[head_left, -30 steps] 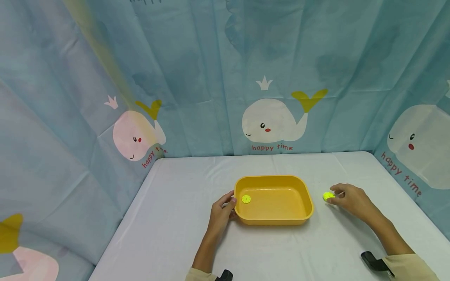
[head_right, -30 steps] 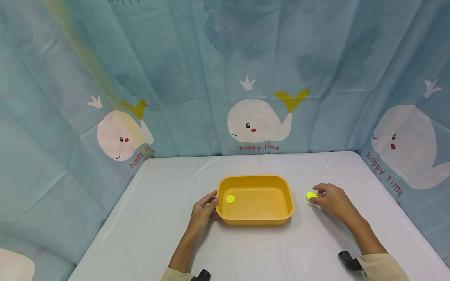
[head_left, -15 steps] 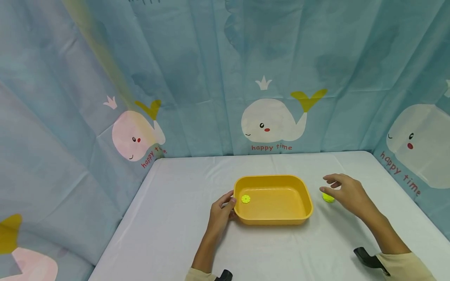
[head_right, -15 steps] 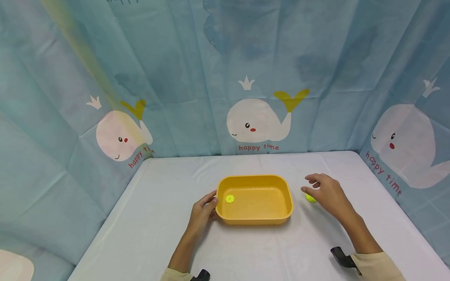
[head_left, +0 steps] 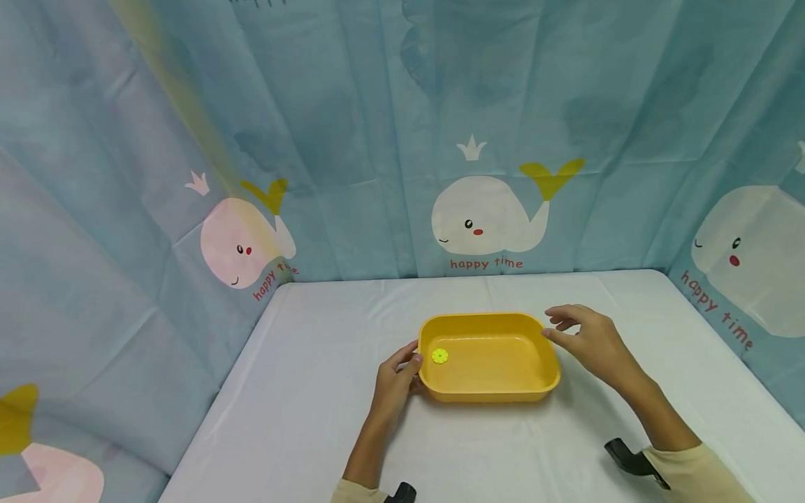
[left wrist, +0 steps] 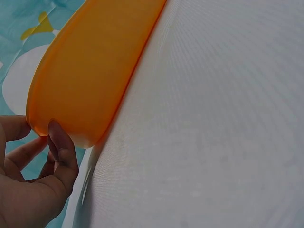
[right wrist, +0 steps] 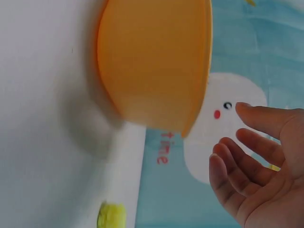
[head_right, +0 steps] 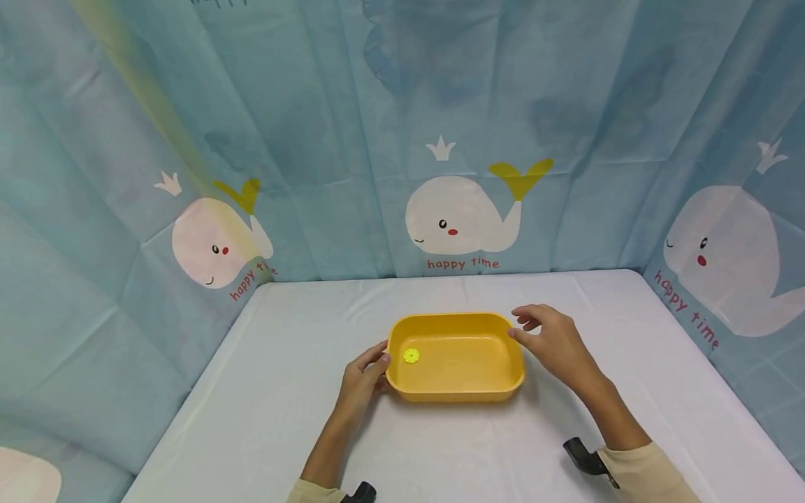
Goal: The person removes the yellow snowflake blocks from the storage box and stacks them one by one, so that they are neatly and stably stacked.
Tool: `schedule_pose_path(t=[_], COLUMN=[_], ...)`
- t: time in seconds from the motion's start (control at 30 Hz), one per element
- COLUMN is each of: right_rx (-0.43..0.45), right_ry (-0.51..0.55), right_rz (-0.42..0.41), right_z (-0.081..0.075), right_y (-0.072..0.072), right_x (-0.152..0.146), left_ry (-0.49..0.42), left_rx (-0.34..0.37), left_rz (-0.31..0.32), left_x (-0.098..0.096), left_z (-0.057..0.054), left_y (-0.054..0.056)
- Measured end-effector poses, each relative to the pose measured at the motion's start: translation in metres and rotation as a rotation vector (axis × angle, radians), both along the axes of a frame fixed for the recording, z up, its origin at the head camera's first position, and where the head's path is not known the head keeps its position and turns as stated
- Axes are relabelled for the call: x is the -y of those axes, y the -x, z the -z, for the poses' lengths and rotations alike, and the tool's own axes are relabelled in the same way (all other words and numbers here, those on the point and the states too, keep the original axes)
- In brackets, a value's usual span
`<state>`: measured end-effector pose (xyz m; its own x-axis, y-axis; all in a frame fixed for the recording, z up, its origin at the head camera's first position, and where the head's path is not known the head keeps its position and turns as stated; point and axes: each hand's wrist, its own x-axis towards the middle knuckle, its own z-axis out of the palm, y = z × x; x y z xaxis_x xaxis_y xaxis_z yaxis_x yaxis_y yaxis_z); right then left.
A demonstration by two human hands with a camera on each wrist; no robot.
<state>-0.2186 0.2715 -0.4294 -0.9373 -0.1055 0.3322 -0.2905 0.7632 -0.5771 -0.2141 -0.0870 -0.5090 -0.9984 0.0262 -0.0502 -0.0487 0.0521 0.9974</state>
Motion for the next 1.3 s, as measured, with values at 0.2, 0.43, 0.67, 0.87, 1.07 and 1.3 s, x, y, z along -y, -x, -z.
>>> schedule_pose_path(t=[0.2, 0.43, 0.67, 0.87, 1.07, 1.3], right_rx=[0.001, 0.015, 0.085, 0.164, 0.258, 0.303], right_ry=[0.031, 0.06, 0.106, 0.105, 0.108, 0.076], right_rz=[-0.058, -0.136, -0.184, -0.22, -0.261, -0.264], right_z=[0.004, 0.015, 0.023, 0.028, 0.034, 0.039], right_y=[0.005, 0.015, 0.025, 0.033, 0.041, 0.049], right_x=[0.024, 0.05, 0.075, 0.094, 0.115, 0.133], left_ry=[-0.004, -0.002, -0.008, 0.001, 0.01, -0.002], left_rx=[0.008, 0.013, 0.009, 0.007, 0.01, 0.017], left_rz=[-0.002, -0.006, 0.001, 0.005, -0.002, 0.01], left_x=[0.001, 0.001, 0.001, 0.001, 0.001, 0.001], left_z=[0.001, 0.002, 0.001, 0.001, 0.001, 0.001], left_y=[0.001, 0.001, 0.002, 0.001, 0.001, 0.002])
